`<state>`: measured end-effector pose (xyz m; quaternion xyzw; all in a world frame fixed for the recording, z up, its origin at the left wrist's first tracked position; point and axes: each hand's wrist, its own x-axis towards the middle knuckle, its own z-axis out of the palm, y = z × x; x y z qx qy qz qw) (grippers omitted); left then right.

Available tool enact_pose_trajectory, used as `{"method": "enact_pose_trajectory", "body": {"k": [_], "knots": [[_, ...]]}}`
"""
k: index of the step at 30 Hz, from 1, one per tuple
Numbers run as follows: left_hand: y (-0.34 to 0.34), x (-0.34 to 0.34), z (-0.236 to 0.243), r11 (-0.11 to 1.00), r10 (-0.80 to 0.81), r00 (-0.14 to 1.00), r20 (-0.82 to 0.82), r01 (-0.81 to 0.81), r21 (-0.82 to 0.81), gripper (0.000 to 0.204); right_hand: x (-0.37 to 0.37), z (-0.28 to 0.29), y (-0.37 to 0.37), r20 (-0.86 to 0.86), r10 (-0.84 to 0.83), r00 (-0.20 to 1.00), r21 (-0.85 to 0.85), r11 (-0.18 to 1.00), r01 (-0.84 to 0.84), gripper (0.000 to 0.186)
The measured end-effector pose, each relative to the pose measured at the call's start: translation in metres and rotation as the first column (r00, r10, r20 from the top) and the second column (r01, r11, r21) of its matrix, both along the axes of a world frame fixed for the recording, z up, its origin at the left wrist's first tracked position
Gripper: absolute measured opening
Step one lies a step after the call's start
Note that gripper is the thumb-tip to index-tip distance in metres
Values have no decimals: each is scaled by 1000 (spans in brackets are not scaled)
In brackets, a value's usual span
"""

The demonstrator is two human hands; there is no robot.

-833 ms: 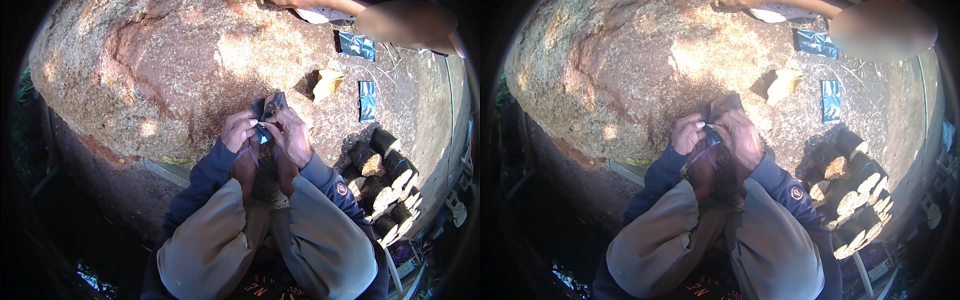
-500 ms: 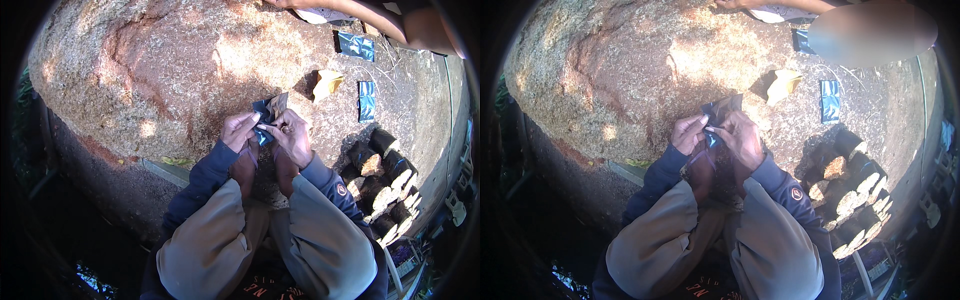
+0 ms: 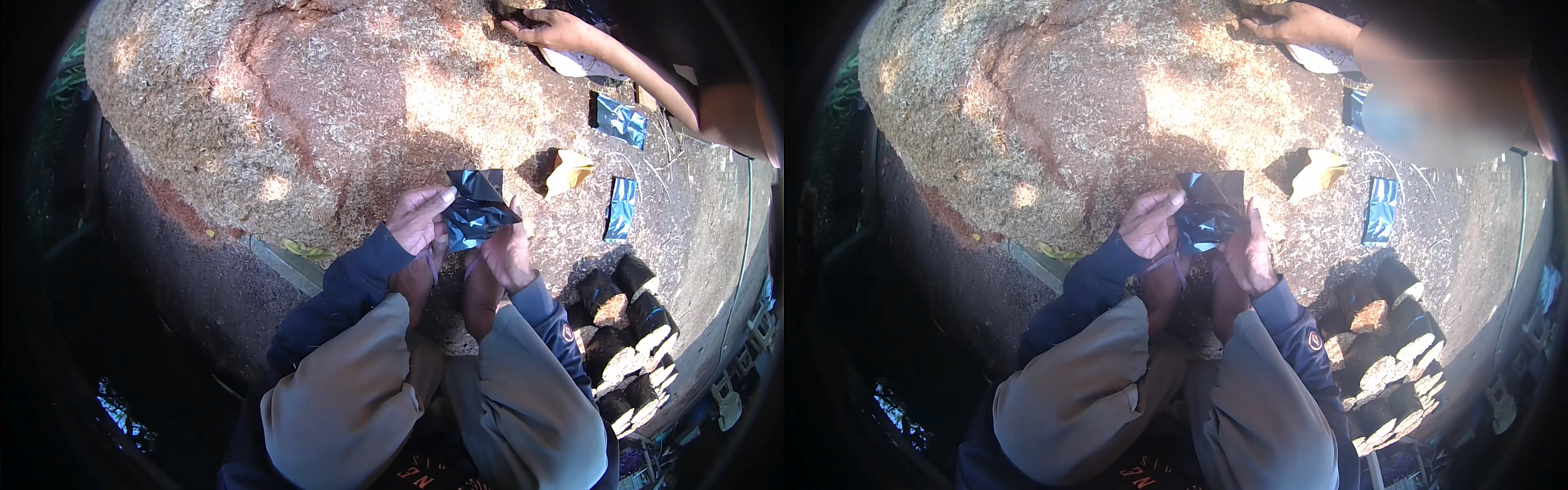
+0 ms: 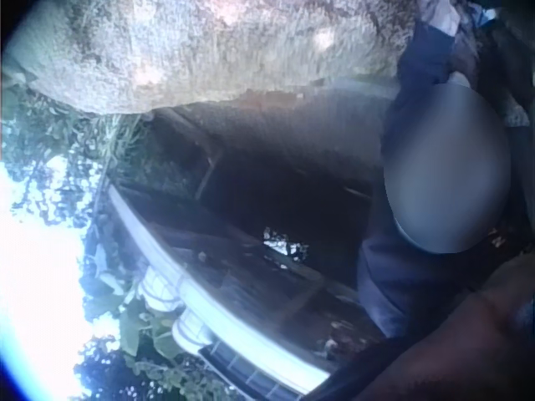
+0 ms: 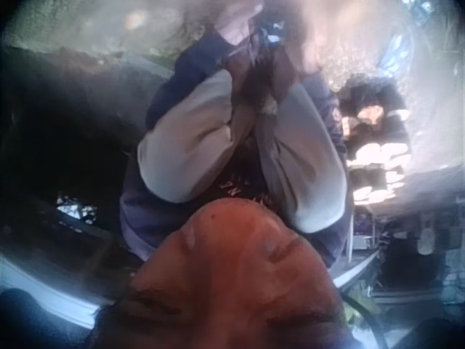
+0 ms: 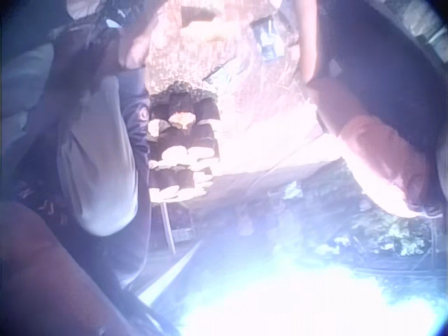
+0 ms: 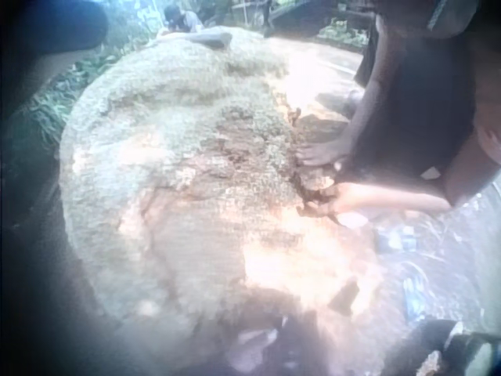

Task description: The person sits on the ground and packs cylindrical substrate blocks into small black plastic bags. They open each bag, place a block inside, and set the filled bag aside. A stack of blocks and several filled bags are visible nearby.

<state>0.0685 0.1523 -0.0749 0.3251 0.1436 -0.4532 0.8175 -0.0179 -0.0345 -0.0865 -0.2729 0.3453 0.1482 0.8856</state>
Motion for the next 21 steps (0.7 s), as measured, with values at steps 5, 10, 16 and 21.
{"method": "enact_pose_trajectory", "body": {"k": [5,10,16,21], "knots": [[-5,-9,0,977,-207,974,91,201,68,25,-13,-5,-29,-115,-115,987,115,985,128,51],[0,-8,-6,968,-177,981,77,160,192,28,-12,-3,-113,199,-316,928,-295,883,364,27],[2,-10,-9,978,-200,973,119,190,90,27,-21,7,-193,328,-381,864,-405,770,493,31],[4,-13,-12,953,-247,964,100,223,205,26,-30,-20,-244,271,-474,838,-855,282,436,44]]}}
